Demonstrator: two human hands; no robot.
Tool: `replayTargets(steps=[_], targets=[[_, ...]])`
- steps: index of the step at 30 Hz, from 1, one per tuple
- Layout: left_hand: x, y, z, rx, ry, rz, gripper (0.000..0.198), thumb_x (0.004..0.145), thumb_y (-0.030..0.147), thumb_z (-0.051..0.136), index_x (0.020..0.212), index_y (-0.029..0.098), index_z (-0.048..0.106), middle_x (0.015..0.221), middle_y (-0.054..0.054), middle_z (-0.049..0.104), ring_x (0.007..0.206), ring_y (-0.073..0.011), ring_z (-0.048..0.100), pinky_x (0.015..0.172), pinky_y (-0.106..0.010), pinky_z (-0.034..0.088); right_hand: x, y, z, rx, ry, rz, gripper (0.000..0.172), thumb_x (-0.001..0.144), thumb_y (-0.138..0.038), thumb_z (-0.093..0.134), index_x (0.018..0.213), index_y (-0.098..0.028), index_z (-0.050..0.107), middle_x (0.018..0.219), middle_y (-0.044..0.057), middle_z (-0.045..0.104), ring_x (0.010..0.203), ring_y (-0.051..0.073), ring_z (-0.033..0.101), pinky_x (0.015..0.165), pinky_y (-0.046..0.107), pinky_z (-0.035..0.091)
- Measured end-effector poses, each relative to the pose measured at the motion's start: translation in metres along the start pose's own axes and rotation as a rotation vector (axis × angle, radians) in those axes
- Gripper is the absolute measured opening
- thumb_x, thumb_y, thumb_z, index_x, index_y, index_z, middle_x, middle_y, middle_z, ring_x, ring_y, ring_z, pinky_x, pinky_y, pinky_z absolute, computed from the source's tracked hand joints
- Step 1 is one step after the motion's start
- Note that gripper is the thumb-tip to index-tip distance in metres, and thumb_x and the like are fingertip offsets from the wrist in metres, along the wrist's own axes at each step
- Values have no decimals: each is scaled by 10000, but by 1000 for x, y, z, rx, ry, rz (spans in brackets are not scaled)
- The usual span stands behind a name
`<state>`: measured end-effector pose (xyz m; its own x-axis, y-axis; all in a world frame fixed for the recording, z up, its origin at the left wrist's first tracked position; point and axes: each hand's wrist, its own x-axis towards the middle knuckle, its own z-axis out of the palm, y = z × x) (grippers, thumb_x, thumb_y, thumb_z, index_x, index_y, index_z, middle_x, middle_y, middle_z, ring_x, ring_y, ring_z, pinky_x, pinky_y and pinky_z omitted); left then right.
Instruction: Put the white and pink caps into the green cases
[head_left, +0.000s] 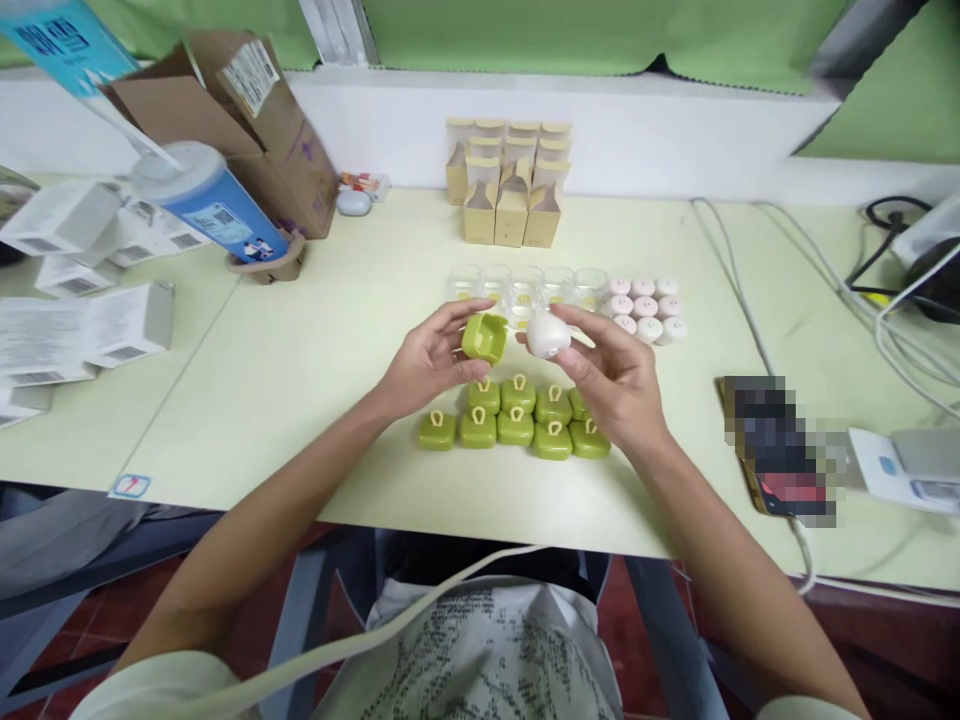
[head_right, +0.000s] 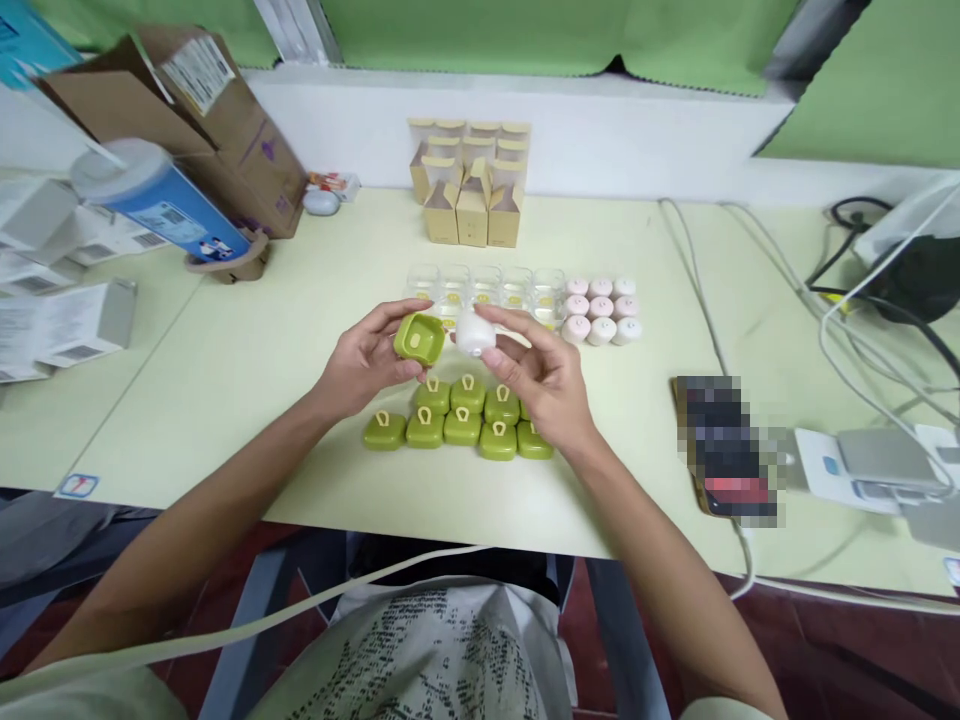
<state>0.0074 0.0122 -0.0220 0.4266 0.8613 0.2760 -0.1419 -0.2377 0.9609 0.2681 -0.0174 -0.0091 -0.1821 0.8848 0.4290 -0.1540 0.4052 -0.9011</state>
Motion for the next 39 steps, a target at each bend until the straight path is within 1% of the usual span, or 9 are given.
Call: replayTargets(steps=[3, 6, 11, 16, 21, 24, 30, 36, 39], targets=[[-7, -1, 6, 81, 34, 90, 663, 859, 433, 998, 1424, 249, 704, 1382, -128, 777, 1269, -248, 787, 1012, -327, 689, -5, -4, 3, -36, -22, -42, 346, 1010, -290, 828, 1338, -401, 838, 1346, 38, 804, 1254, 236, 779, 1037, 467, 691], [-11, 1, 10, 141, 38, 162, 614, 859, 389, 1002, 1393, 256, 729, 1369, -111, 788, 1291, -245, 785, 1065, -350, 679, -6, -8, 3, -180, -36, -88, 278, 1003, -314, 830, 1273, -366, 873, 1247, 60, 847, 1230, 257, 782, 1010, 476, 691], [-15, 1, 14, 219, 51, 270, 605, 830, 382, 1023, 1372, 295, 768, 1279, -91, 806, 1170, -216, 793, 976, -336, 687, -10, -7, 3, -342, -64, -163, 296, 1029, -269, 783, 1286, -390, 866, 1297, 43, 851, 1222, 275, 792, 1082, 552, 654], [-18, -1, 19, 280, 66, 325, 612, 822, 376, 1028, 1376, 339, 771, 1259, -76, 808, 1146, -220, 781, 927, -356, 686, -15, -5, 7, -437, -43, -255, 381, 1038, -191, 730, 1316, -420, 856, 1295, 16, 857, 1172, 267, 821, 1007, 512, 693], [-21, -4, 21, 308, 80, 334, 627, 823, 412, 1025, 1392, 350, 769, 1279, -84, 812, 1169, -244, 784, 935, -392, 690, -20, -3, 12, -467, -9, -335, 573, 1033, -76, 654, 1414, -477, 805, 1347, -16, 844, 1196, 247, 825, 965, 452, 714], [-21, -6, 21, 293, 90, 352, 623, 837, 420, 1015, 1404, 357, 766, 1273, -75, 819, 1156, -231, 789, 922, -379, 684, -21, -4, 16, -512, 10, -371, 525, 1047, -100, 644, 1401, -446, 820, 1334, 9, 847, 1183, 261, 830, 960, 460, 719], [-21, -4, 23, 327, 125, 399, 587, 842, 476, 1004, 1348, 324, 749, 1235, -69, 812, 1139, -229, 793, 905, -389, 698, -17, -11, 22, -583, 0, -242, 287, 1090, -277, 670, 1276, -350, 876, 1244, 75, 853, 1149, 281, 821, 933, 467, 731], [-21, -1, 33, 446, 284, 308, 580, 905, 636, 907, 1258, 284, 611, 1338, -108, 719, 1247, -262, 762, 962, -428, 706, -18, -16, 27, -345, -115, -9, 492, 1061, -403, 766, 1552, -376, 729, 1377, 96, 737, 1188, 243, 769, 934, 427, 757], [-13, 8, 34, 440, 189, 283, 736, 868, 723, 895, 1380, 303, 573, 1409, -111, 675, 1209, -262, 760, 906, -400, 712, -16, -17, 22, -332, -70, -8, 462, 1059, -366, 764, 1521, -380, 752, 1346, 87, 726, 1222, 244, 746, 974, 435, 745]])
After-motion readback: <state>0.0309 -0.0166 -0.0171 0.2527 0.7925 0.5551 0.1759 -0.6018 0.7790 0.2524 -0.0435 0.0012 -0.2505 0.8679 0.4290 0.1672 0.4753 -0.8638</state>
